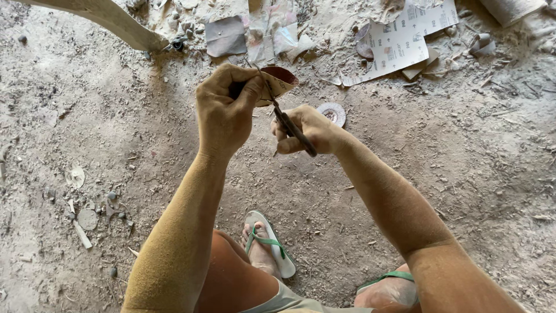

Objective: The person cuts a circular sanding disc from a sheet of sandpaper using scissors, then attaches it to an angle grinder. They proceed to sand the edges and surface of a wooden door frame.

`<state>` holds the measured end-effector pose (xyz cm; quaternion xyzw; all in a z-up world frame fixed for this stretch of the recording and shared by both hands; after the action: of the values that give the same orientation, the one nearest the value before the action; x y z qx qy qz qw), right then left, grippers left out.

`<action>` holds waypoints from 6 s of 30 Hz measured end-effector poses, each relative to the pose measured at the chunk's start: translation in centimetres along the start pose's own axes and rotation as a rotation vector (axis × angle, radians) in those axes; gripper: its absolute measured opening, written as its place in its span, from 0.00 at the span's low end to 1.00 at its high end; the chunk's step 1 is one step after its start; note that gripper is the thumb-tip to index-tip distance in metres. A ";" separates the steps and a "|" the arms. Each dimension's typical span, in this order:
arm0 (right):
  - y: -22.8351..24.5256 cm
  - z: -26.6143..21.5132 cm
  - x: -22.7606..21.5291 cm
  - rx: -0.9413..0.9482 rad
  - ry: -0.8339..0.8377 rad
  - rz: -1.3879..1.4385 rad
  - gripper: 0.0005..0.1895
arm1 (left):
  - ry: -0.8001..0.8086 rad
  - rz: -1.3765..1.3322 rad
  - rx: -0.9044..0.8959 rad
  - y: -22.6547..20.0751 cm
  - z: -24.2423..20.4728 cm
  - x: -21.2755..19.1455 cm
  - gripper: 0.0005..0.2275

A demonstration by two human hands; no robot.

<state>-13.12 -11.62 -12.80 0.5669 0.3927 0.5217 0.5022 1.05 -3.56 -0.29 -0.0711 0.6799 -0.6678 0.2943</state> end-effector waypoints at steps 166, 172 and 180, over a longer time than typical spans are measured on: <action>73.9 -13.1 -13.6 0.605 -0.982 -0.963 0.23 | 0.274 0.062 -0.187 -58.2 16.6 11.5 0.14; 73.0 -13.8 -15.6 0.490 -0.755 -0.958 0.21 | 0.145 0.259 -0.209 -59.3 15.2 12.2 0.16; 71.3 -14.9 -15.8 0.499 -0.403 -1.110 0.30 | 0.047 0.289 -0.297 -57.6 12.0 14.7 0.25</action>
<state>-35.74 -37.88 53.15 0.4662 0.6352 -0.0398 0.6144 -22.11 -26.86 50.74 0.0002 0.7807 -0.5126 0.3574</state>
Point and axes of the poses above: each hand's wrist, its own z-axis towards the middle knuckle, its own x-axis out of the palm, y = z × x, the point moved 3 cm from there along z, towards the middle knuckle, and after that the axes turned 1 degree about y, right-handed, at the moved point
